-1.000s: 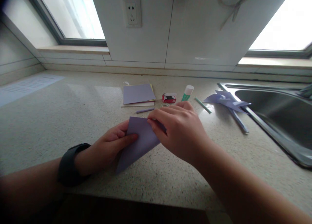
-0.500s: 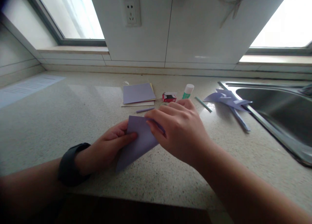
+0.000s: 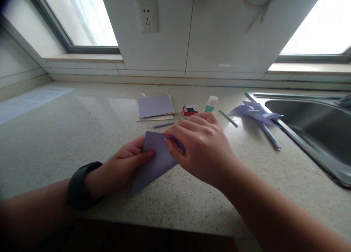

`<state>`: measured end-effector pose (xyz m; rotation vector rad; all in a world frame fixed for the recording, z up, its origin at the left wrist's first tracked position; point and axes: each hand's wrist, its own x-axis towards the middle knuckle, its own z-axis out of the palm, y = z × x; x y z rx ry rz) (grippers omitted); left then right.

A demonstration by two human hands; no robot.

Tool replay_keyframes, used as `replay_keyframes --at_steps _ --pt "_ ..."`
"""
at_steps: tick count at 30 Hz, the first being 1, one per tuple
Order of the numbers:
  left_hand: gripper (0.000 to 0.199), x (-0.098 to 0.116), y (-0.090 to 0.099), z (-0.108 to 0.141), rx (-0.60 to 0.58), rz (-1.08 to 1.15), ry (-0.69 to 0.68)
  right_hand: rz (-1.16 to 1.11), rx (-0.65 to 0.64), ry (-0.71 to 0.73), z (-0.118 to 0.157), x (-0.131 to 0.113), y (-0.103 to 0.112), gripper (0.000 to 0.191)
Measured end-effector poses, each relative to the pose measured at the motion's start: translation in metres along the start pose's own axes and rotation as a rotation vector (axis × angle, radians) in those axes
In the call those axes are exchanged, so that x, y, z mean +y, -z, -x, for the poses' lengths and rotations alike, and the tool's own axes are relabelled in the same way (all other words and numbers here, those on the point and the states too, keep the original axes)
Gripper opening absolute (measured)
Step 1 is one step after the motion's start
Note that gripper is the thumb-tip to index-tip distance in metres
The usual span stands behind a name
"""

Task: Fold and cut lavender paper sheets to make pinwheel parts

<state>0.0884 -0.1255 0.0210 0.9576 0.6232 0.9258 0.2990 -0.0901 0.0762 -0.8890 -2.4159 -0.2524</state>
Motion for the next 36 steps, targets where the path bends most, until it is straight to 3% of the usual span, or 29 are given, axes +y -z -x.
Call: replay_keyframes --at_steps 36 --pt "0.033 -0.0015 0.0026 -0.0002 -0.010 -0.023 -0.019 0.065 -0.018 -0.001 0.0013 -0.0044 0.0021 0.015"
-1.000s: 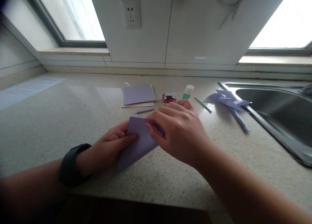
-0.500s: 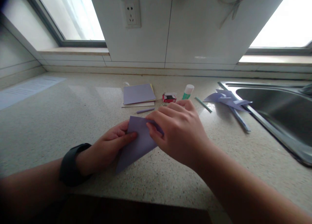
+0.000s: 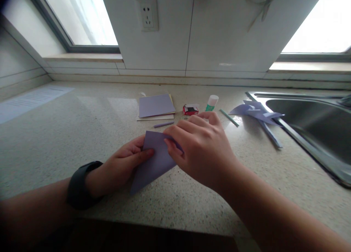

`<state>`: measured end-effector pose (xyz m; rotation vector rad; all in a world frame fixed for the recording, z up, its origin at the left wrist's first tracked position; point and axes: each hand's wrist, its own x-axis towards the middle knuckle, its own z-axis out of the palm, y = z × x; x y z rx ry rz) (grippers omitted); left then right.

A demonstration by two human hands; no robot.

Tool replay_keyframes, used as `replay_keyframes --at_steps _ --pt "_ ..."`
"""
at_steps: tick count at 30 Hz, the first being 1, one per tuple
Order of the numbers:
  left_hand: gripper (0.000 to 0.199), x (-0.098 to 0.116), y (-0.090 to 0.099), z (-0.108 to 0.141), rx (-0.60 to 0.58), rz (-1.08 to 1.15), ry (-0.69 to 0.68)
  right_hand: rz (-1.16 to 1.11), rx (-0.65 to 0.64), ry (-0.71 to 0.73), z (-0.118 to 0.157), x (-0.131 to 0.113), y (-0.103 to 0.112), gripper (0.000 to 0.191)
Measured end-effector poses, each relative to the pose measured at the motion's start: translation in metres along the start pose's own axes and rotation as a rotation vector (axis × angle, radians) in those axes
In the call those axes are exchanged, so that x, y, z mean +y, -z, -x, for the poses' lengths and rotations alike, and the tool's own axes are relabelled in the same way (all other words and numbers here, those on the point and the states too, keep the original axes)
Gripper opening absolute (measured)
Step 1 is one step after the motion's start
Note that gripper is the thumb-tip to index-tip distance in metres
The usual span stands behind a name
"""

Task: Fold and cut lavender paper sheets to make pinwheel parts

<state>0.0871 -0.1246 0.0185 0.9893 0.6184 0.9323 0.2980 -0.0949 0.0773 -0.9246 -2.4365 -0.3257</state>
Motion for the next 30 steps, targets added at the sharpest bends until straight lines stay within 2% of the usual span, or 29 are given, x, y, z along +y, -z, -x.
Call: replay_keyframes --at_steps 23,27,30 --pt "0.032 -0.0010 0.0012 0.0000 -0.009 -0.045 -0.006 0.000 -0.001 -0.001 -0.0003 0.0003 -0.0003 0.014" --pt "0.031 0.0020 -0.0020 -0.0003 0.037 -0.102 -0.014 -0.031 0.020 -0.020 -0.0009 0.0020 -0.0007 0.013" --pt "0.031 0.0042 -0.0045 0.0007 0.098 -0.137 -0.023 -0.110 0.077 -0.111 -0.0015 0.0069 -0.0024 0.013"
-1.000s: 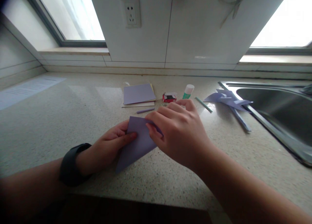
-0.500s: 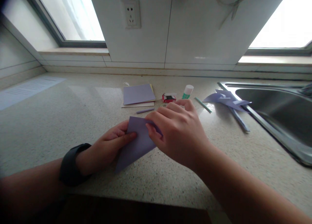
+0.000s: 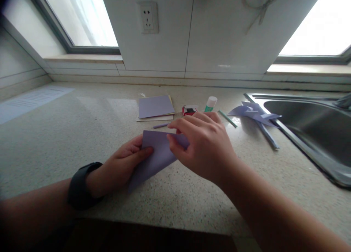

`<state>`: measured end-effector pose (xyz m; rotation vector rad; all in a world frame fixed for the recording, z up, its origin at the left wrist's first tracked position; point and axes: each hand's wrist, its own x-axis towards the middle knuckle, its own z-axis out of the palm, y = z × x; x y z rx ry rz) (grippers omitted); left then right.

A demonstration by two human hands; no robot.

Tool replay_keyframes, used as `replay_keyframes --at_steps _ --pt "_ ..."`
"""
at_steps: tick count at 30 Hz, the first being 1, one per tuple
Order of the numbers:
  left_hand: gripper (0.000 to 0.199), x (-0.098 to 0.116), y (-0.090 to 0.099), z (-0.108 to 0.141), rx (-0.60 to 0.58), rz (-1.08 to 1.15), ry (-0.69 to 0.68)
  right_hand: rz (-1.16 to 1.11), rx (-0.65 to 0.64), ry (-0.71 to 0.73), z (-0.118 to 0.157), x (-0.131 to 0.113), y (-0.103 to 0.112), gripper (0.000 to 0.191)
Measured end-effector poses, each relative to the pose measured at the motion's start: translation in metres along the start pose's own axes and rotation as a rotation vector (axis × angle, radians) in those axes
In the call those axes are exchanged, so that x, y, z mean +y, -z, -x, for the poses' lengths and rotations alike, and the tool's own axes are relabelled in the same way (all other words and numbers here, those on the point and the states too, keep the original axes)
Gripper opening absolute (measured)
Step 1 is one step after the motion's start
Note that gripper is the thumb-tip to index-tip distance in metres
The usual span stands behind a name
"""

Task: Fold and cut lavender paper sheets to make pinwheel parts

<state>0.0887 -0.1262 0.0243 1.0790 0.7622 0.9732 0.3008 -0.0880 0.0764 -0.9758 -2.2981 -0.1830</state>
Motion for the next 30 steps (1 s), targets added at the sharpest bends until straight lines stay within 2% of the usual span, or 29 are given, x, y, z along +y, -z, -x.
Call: replay_keyframes --at_steps 4,7,9,11,15,24,30 --pt "0.037 0.000 0.001 0.002 0.108 -0.044 -0.045 -0.242 0.094 -0.293 -0.003 0.011 -0.006 0.025" --pt "0.044 -0.002 0.003 0.001 0.170 -0.068 -0.079 -0.600 0.000 -0.537 -0.005 0.017 -0.013 0.036" --pt "0.044 -0.003 0.004 0.000 0.207 -0.091 -0.123 -0.852 -0.082 -0.623 -0.005 0.017 -0.018 0.038" --pt "0.043 -0.004 0.005 0.000 0.233 -0.113 -0.159 -1.041 -0.099 -0.646 -0.005 0.015 -0.023 0.035" --pt "0.042 -0.004 0.005 -0.001 0.249 -0.113 -0.166 -1.244 0.000 -0.663 -0.003 0.008 -0.028 0.024" --pt "0.040 -0.002 0.002 0.000 0.249 -0.067 -0.167 -1.401 0.073 -0.739 -0.003 0.007 -0.030 0.015" --pt "0.038 0.001 0.000 0.002 0.269 -0.059 -0.156 -1.455 0.002 -0.776 -0.004 0.004 -0.027 0.015"
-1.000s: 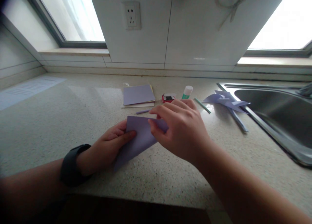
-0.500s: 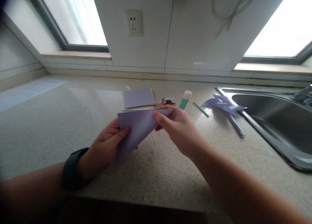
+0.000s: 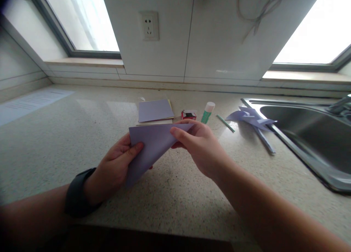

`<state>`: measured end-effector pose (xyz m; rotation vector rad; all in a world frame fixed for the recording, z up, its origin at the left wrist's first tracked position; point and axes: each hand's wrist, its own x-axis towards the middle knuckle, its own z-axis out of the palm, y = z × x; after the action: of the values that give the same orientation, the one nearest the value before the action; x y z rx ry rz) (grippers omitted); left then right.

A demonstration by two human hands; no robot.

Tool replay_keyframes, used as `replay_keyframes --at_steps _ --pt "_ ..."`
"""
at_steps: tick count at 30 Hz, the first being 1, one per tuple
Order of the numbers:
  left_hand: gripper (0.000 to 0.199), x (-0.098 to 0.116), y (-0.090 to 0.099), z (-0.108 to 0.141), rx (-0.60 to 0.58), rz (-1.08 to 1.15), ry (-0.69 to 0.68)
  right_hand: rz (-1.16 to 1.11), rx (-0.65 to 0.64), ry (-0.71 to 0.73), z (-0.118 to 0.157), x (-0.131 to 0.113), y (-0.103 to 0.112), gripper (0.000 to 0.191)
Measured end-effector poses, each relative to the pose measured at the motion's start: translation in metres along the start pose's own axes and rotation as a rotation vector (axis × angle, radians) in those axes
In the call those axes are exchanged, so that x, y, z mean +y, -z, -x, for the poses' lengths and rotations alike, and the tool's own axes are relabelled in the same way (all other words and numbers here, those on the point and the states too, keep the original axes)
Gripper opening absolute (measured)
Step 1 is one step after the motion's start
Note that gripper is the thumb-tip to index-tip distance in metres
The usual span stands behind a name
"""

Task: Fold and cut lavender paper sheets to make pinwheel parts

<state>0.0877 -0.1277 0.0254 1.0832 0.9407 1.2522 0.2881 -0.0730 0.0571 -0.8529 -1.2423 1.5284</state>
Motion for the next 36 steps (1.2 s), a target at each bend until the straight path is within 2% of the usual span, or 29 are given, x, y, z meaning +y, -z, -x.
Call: replay_keyframes --at_steps 4,8,21,30,36 --pt "0.039 0.0020 -0.0017 0.0001 0.040 -0.008 -0.029 0.006 0.028 -0.054 0.0016 -0.0014 0.0009 0.018" --pt "0.040 0.0015 -0.0024 0.0000 0.057 -0.015 -0.065 -0.008 0.058 -0.026 -0.0001 -0.0012 -0.0008 0.015" --pt "0.042 -0.0011 -0.0001 0.0006 0.054 -0.028 -0.045 -0.020 0.039 0.038 -0.0005 -0.0016 -0.0019 0.012" --pt "0.037 0.0006 -0.0048 -0.0006 0.034 0.054 -0.047 0.118 0.072 0.082 0.0010 -0.0004 0.0016 0.020" --pt "0.031 0.0028 -0.0013 -0.0033 0.049 0.005 -0.072 0.187 0.109 0.117 0.0009 0.0013 0.0068 0.018"
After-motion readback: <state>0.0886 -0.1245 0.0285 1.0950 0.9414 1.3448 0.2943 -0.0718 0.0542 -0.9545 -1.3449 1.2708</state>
